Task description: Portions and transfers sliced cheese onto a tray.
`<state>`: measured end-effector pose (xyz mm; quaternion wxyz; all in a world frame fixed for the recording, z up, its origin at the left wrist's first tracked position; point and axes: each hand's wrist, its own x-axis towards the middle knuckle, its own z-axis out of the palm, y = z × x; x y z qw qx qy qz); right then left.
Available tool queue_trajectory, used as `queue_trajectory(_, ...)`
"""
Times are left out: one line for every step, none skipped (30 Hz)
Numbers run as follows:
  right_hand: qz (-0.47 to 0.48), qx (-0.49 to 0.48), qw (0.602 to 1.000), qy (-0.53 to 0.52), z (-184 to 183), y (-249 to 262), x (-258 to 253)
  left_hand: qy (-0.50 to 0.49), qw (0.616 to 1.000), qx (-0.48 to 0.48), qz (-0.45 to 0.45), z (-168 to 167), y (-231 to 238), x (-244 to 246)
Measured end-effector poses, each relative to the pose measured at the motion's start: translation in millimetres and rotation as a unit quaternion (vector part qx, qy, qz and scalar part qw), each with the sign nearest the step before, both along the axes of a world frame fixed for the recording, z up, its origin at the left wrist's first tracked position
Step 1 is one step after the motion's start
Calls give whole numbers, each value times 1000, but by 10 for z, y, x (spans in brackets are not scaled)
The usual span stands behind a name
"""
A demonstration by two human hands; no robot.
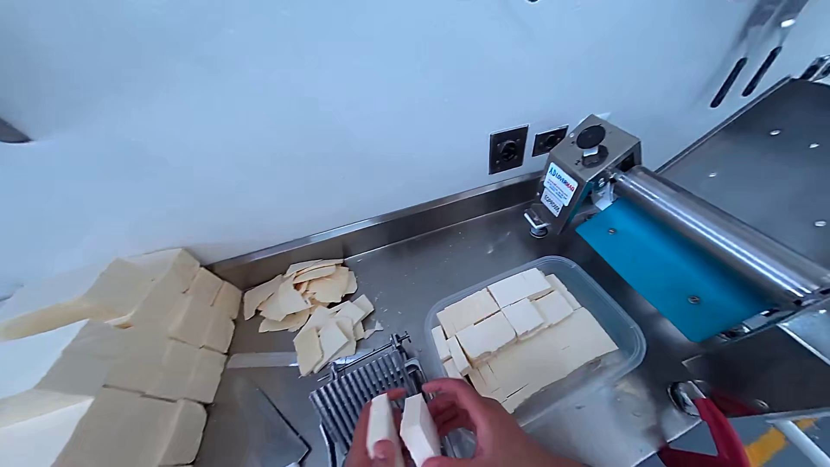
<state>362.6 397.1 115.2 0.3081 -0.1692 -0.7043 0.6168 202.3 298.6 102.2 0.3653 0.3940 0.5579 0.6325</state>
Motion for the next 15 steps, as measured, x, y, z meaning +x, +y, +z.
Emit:
queue_trajectory(-40, -13, 999, -7, 4, 74, 52, -10, 1000, -14, 20, -26, 3, -52)
queue_trajectory(-96, -15, 995, -16, 0, 200, 127, -37, 998, -31, 39, -36, 2, -96)
queue_trajectory(-161, -11, 986, -31, -13, 375, 231, -69, 995, -47, 58, -26, 3, -120)
queue_trajectory(-228, -1, 972, -57, -33, 582, 364, -97, 991, -55, 71, -11, 4, -126)
queue_trajectory(-287, 19, 954, -91, -49, 789, 523, -110, 990, -55, 74, -4, 0, -121)
queue_trajectory(-338, 37, 932, -125, -59, 979, 683, -106, 991, -48, 70, -8, -2, -109)
queue_trajectory(-379, 48, 910, -159, -78, 1143, 832, -96, 993, -36, 61, -22, 3, -96)
queue_trajectory(-410, 47, 890, -194, -108, 1277, 950, -88, 995, -21, 49, -40, 13, -89)
queue_trajectory(-432, 42, 872, -225, -156, 1375, 1027, -83, 996, -10, 38, -56, 24, -90)
queue_trajectory(-443, 43, 859, -253, -221, 1436, 1070, -80, 996, -5, 29, -62, 30, -95)
queue_trajectory(-442, 50, 852, -276, -287, 1460, 1085, -81, 996, -2, 26, -61, 36, -98)
queue_trajectory(-436, 54, 850, -291, -332, 1456, 1071, -86, 996, -2, 26, -56, 39, -104)
queue_trajectory(-423, 54, 852, -304, -343, 1439, 1047, -92, 995, -4, 28, -49, 37, -109)
queue_trajectory(-406, 55, 855, -318, -326, 1421, 1035, -100, 994, -5, 31, -44, 33, -112)
queue_trajectory(-384, 55, 861, -329, -299, 1412, 1044, -109, 994, -3, 32, -39, 31, -115)
